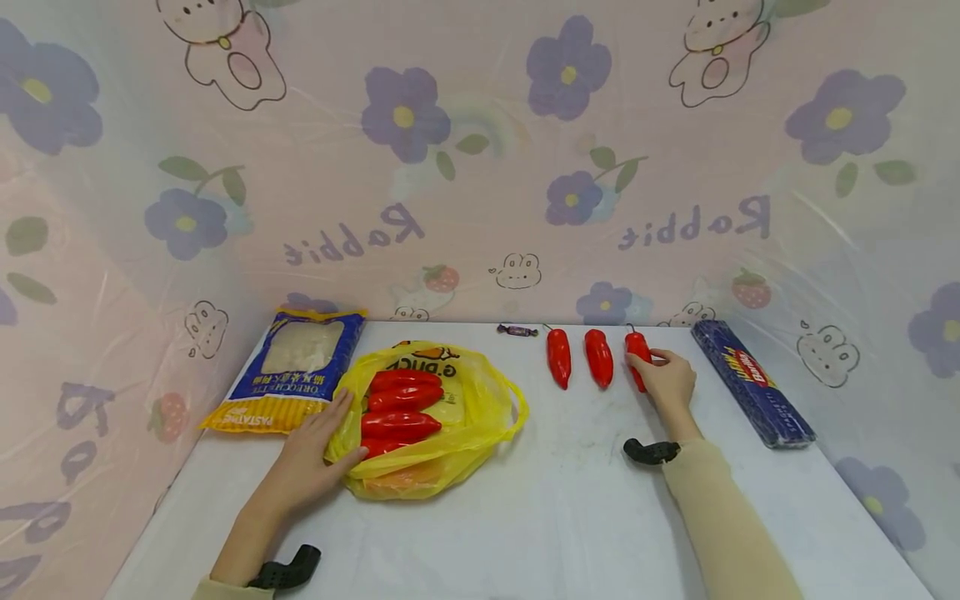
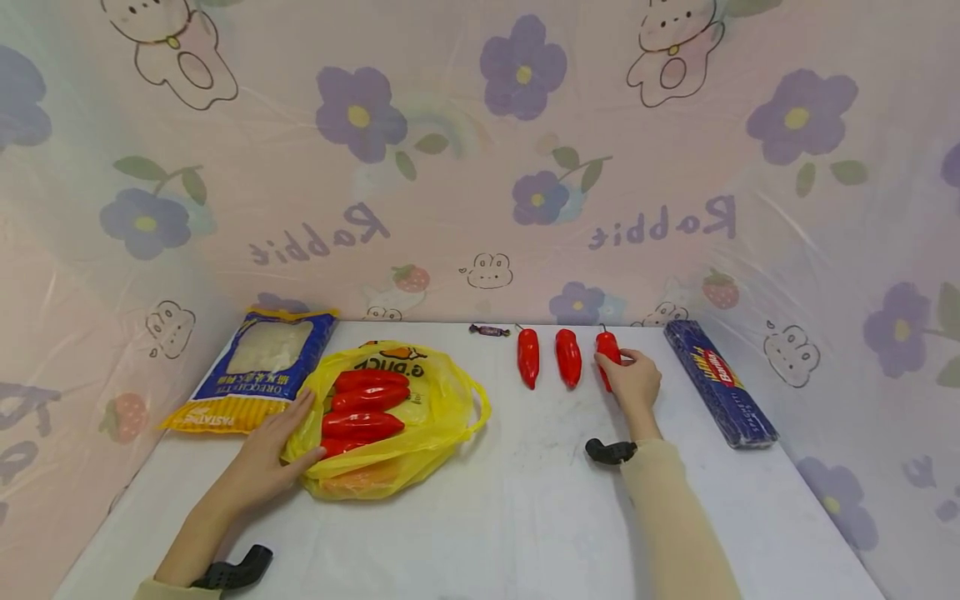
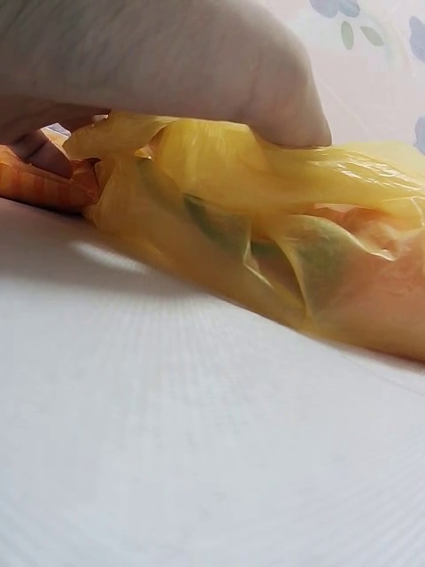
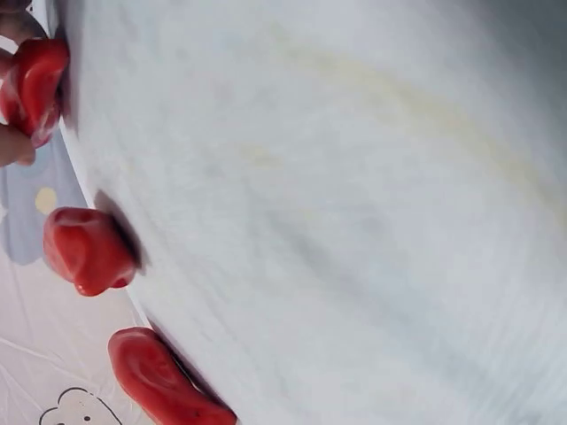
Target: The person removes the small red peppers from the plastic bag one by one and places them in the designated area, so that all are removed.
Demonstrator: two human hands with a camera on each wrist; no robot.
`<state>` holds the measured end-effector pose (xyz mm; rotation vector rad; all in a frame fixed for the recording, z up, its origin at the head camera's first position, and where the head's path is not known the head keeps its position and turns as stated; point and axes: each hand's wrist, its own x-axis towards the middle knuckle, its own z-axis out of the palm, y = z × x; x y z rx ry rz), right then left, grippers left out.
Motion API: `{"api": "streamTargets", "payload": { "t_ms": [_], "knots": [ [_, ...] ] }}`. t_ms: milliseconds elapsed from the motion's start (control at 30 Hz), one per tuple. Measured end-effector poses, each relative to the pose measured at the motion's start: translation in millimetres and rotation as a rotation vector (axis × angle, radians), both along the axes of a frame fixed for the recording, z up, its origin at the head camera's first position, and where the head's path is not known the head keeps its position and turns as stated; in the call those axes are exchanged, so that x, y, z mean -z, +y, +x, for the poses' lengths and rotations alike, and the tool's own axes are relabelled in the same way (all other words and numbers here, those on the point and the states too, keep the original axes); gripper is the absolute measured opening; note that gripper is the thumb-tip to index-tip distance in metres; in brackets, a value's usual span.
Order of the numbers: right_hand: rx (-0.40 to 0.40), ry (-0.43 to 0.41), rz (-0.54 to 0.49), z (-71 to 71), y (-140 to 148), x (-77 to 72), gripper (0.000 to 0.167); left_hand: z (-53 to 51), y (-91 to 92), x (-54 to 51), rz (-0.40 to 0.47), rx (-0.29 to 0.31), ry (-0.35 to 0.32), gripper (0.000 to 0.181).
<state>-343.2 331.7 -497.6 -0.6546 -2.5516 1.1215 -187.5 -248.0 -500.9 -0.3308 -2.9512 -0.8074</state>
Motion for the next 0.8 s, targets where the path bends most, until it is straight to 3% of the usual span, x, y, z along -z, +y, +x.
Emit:
{"api": "streamTargets", "payload": {
  "t_ms": [367,600,800],
  "knots": [
    [0.113,0.093,-0.137,1.8,-4.4,10.5,0.070,-0.2,0.5,0.1,0.001,0.008,-0.002,0.093],
    [0.112,0.162,-0.108,3.2,-3.9,17.2,0.062,0.2,0.9,-0.6,0.002,0.008,0.001,0.093],
    [0.114,0.172,-0.095,2.4,-3.7,17.2,0.063,0.1,1.4,-1.5,0.002,0.007,0.001,0.093]
  ]
}}
